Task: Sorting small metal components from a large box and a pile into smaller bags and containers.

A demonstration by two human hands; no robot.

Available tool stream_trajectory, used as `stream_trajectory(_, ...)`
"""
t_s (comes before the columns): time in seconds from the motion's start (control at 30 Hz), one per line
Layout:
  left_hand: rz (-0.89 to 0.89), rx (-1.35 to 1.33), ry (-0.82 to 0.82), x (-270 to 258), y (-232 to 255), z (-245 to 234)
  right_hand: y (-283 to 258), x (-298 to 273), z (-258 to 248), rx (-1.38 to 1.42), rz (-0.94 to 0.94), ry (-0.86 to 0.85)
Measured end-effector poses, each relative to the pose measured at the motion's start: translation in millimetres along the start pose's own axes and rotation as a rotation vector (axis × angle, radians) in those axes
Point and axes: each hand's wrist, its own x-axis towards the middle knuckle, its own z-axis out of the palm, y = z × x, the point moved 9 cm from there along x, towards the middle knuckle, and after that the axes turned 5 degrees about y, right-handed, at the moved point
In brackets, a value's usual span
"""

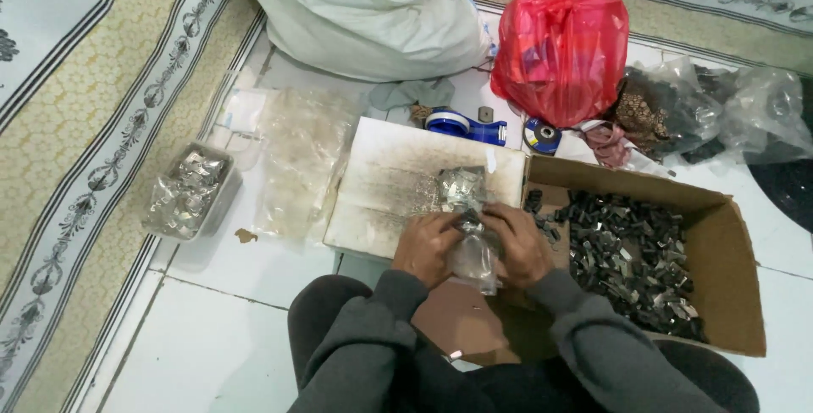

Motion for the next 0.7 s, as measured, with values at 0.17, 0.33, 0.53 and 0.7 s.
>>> stream_trajectory(0.17,0.053,0.15,-0.08,-15,0,28,-22,-29,-9,0.141,-0.051,-0.046)
stream_trajectory(0.33,0.049,0.212,-0.183,-25,5,38,-15,-45,-5,0.191,-0.015,-0.134)
stream_trajectory(0.53,-0.051,0.171,-0.3,-37,7,34,-31,-37,-9,0.266,-0.009,-0.175)
stream_trajectory(0.7,-0.359,-0.088,-0.308,-36,-7,15,13,-66,0,0.477,0.523,-0.098)
